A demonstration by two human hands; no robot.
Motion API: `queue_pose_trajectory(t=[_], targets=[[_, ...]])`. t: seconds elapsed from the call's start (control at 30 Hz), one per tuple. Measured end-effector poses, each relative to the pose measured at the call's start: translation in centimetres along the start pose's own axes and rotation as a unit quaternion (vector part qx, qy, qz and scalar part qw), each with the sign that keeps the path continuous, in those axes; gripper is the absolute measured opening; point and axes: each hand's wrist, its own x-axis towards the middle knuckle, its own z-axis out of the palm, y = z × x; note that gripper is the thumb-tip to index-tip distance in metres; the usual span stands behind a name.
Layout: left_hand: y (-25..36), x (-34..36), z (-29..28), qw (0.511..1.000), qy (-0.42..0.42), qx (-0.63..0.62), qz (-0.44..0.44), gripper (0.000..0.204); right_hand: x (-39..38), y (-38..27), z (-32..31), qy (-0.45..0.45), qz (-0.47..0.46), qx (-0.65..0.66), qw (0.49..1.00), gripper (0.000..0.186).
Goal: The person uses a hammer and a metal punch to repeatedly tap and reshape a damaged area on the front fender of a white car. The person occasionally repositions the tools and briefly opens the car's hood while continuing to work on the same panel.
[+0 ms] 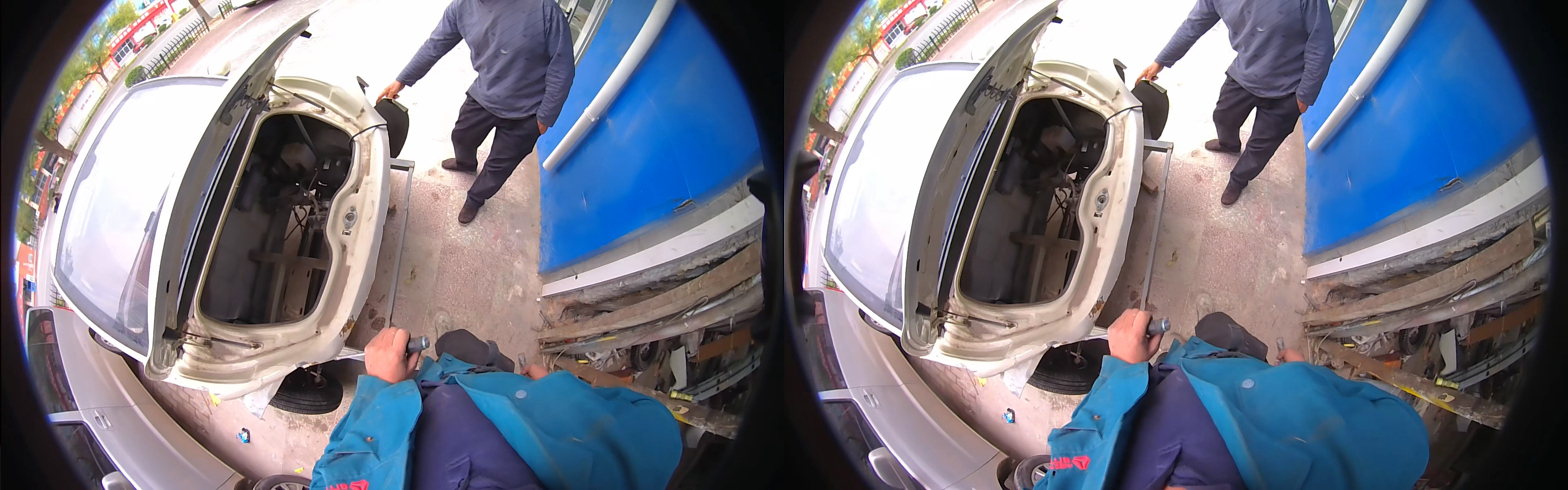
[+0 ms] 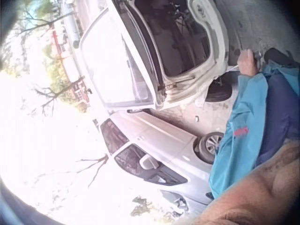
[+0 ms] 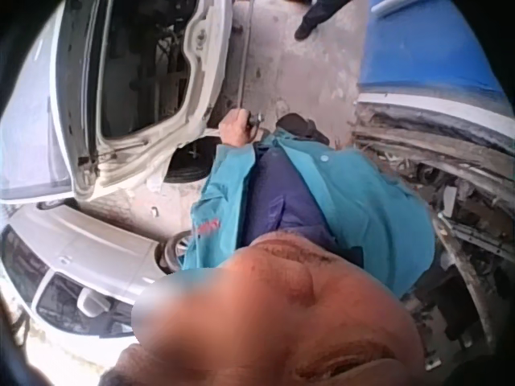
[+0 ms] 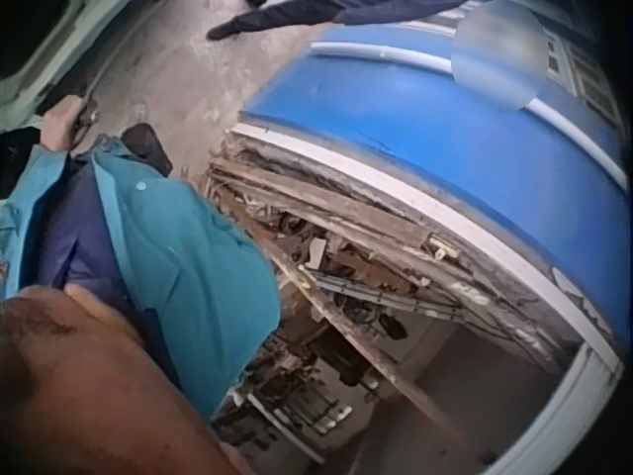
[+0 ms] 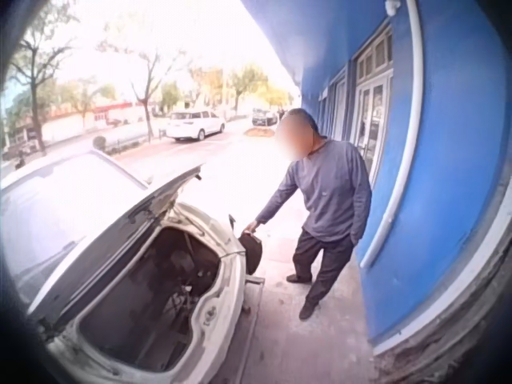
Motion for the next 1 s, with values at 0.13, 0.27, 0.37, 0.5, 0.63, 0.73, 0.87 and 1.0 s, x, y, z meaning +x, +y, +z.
queue_pose_trajectory(t=[0.13,0.27,0.37,0.5,0.63,0.73,0.87,1.0], targets=[[0.1,-9.1,-0.2,0.996,-0.019,0.007,-0.092,0.038,0.3,-3.4,1.4,-0.033,0.327,0.341,0.881,0.016],[-0.2,-16.7,-0.2,0.984,-0.010,0.057,-0.169,0.034,1.7,-6.1,1.2,-0.061,0.300,0.416,0.856,0.014],[0.8,-20.9,0.0,0.974,0.004,0.086,-0.208,0.033,3.2,-7.1,1.4,-0.059,0.266,0.433,0.859,0.011],[3.5,-23.7,0.8,0.957,-0.002,0.126,-0.263,0.032,4.9,-8.7,3.2,-0.054,0.247,0.433,0.865,0.014],[6.3,-23.2,2.1,0.928,-0.073,0.048,-0.362,0.032,4.4,-11.1,5.3,-0.044,0.267,0.453,0.849,0.013],[7.4,-20.5,2.5,0.946,-0.095,-0.008,-0.310,0.032,4.1,-14.1,5.4,-0.060,0.226,0.478,0.847,0.017],[8.6,-14.5,2.2,0.953,-0.073,-0.164,-0.243,0.041,5.8,-20.9,4.2,-0.134,0.229,0.508,0.819,0.023],[8.3,-5.5,2.0,0.973,-0.115,-0.187,-0.075,0.059,8.4,-30.3,4.7,-0.105,0.191,0.550,0.806,0.024]])
